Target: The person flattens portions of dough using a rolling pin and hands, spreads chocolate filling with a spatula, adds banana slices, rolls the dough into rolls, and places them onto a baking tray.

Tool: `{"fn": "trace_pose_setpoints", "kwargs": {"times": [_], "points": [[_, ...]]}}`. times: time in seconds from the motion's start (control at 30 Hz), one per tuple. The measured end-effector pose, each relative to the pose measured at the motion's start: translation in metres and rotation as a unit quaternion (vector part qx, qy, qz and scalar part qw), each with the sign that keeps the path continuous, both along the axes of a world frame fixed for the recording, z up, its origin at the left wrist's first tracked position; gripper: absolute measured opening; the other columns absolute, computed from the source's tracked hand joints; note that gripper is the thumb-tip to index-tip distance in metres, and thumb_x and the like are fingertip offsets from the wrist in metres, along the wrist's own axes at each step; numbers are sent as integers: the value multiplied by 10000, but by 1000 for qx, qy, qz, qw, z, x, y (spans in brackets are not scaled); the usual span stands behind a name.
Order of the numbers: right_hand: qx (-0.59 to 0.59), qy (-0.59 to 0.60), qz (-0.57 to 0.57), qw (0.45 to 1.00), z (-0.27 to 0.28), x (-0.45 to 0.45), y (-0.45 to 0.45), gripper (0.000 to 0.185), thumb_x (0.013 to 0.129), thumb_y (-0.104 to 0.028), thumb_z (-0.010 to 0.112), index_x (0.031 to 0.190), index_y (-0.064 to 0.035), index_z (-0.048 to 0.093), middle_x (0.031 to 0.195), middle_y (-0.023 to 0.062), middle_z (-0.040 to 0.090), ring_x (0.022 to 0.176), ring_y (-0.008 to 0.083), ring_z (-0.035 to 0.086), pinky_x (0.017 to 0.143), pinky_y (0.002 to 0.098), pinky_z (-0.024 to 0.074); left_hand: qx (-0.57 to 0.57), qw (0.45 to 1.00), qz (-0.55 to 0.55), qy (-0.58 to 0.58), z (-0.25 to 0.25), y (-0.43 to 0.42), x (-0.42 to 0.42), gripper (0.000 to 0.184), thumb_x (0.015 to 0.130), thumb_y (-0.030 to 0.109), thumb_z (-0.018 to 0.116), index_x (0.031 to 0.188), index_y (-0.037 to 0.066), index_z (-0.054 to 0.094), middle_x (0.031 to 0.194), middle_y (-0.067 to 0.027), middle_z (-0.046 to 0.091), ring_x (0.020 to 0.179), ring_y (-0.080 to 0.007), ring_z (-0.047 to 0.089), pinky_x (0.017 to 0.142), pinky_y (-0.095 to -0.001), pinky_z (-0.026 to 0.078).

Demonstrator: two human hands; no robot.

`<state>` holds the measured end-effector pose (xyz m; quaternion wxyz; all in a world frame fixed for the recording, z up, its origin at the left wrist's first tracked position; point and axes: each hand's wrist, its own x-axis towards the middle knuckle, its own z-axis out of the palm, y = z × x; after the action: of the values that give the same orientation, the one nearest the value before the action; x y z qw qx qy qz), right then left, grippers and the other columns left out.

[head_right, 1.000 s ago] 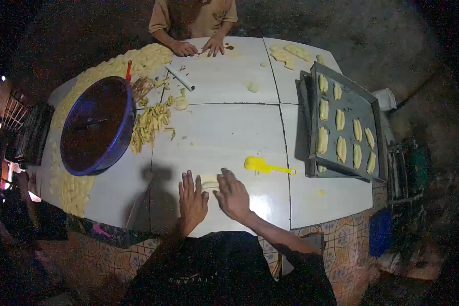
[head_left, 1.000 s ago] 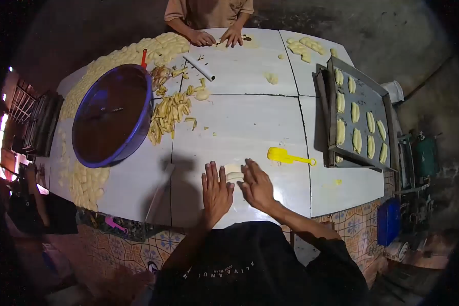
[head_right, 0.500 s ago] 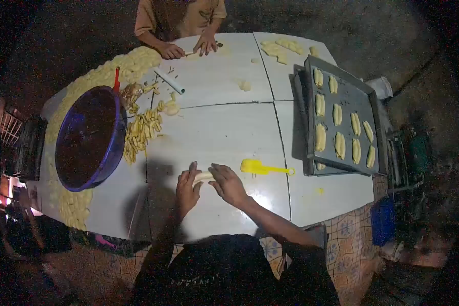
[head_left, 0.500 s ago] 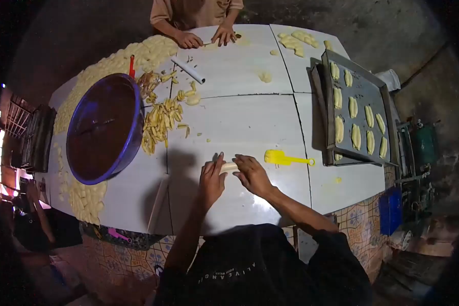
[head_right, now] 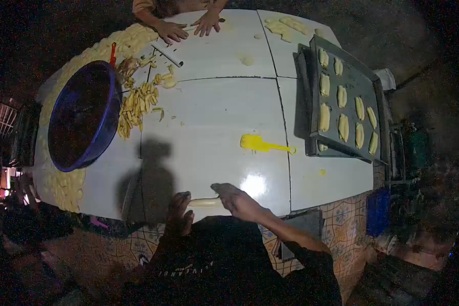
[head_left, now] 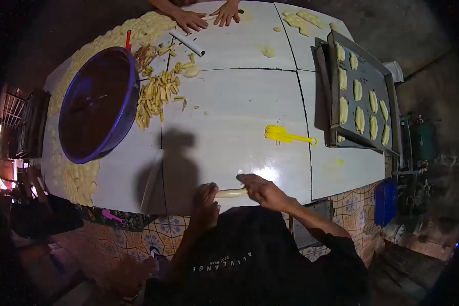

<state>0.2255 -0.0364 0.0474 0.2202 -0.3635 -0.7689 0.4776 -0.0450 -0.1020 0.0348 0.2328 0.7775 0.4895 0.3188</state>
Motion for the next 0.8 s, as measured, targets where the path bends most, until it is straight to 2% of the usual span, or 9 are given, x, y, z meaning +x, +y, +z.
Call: {"fn": "trace_pose_setpoints", "kwargs": {"times": [0.1, 0.2, 0.43, 0.47, 0.53, 0.57, 0.67, 0.7, 0.8], "points": [[139, -128, -65, 980, -10, -9, 41, 499, 1012, -200, 521, 1430, 68, 467, 1516, 244, 446, 1423, 381, 410, 1184, 460, 331, 9, 980, 198, 29, -34, -8, -18, 428, 986, 153, 499, 1339, -83, 545, 1347, -283, 553, 1315, -452, 463, 1135, -550, 333], [310, -290, -92, 901, -38, -44, 99, 631, 1010, -362, 498, 1477, 54, 415, 1606, 232, 314, 1501, 367, 284, 1220, 470, 250, 41, 956, 281, 69, -44, -1, -41, 409, 1042, 181, 439, 1330, -90, 541, 1344, -286, 550, 1293, -466, 476, 1129, -552, 336], [294, -155, 141, 933, -34, -117, 85, 583, 999, -337, 522, 1456, 18, 456, 1587, 201, 355, 1482, 327, 327, 1209, 473, 263, 28, 921, 386, 50, -55, -6, -38, 429, 1073, 196, 386, 1351, -109, 501, 1353, -293, 541, 1264, -492, 487, 1106, -558, 362], [304, -141, 185, 924, -30, -112, 81, 563, 1002, -333, 522, 1449, 4, 473, 1584, 182, 370, 1477, 309, 341, 1206, 466, 266, 91, 917, 374, 100, -54, -6, -39, 395, 1063, 163, 425, 1337, -111, 500, 1352, -279, 549, 1224, -410, 559, 1040, -504, 448], [198, -100, 248, 943, -20, -99, 82, 489, 994, -322, 552, 1402, -52, 556, 1565, 146, 413, 1489, 260, 326, 1203, 456, 260, 95, 913, 384, 98, -56, -8, -41, 391, 1061, 162, 430, 1336, -106, 505, 1352, -275, 551, 1222, -403, 561, 1035, -500, 452], [137, -83, 300, 940, -13, -88, 91, 399, 979, -272, 610, 1316, -59, 635, 1453, 156, 544, 1398, 281, 463, 1142, 442, 362, 85, 913, 390, 88, -56, -8, -40, 390, 1060, 162, 432, 1336, -104, 507, 1351, -273, 552, 1221, -400, 563, 1032, -497, 454], [-79, -81, 70, 991, 3, -50, 157, 321, 959, -180, 657, 1249, -42, 666, 1293, 167, 655, 1216, 317, 615, 1034, 407, 477, 69, 908, 406, 69, -58, -5, -35, 385, 1058, 161, 440, 1334, -97, 514, 1351, -268, 556, 1217, -390, 567, 1024, -491, 460], [74, 37, -43, 996, 9, -40, 190, 305, 918, -88, 669, 1198, 34, 664, 1162, 188, 696, 1036, 345, 689, 910, 372, 559, 66, 907, 410, 69, -59, -2, -34, 384, 1057, 161, 442, 1333, -94, 516, 1351, -266, 557, 1216, -387, 568, 1022, -489, 462], [279, -102, -291, 909, -3, 17, 320, 427, 933, -126, 639, 1313, 48, 555, 1140, 248, 661, 1045, 371, 638, 887, 451, 518, 62, 905, 417, 63, -58, 2, -32, 379, 1054, 160, 450, 1332, -87, 523, 1350, -260, 561, 1213, -377, 572, 1014, -482, 468]]}}
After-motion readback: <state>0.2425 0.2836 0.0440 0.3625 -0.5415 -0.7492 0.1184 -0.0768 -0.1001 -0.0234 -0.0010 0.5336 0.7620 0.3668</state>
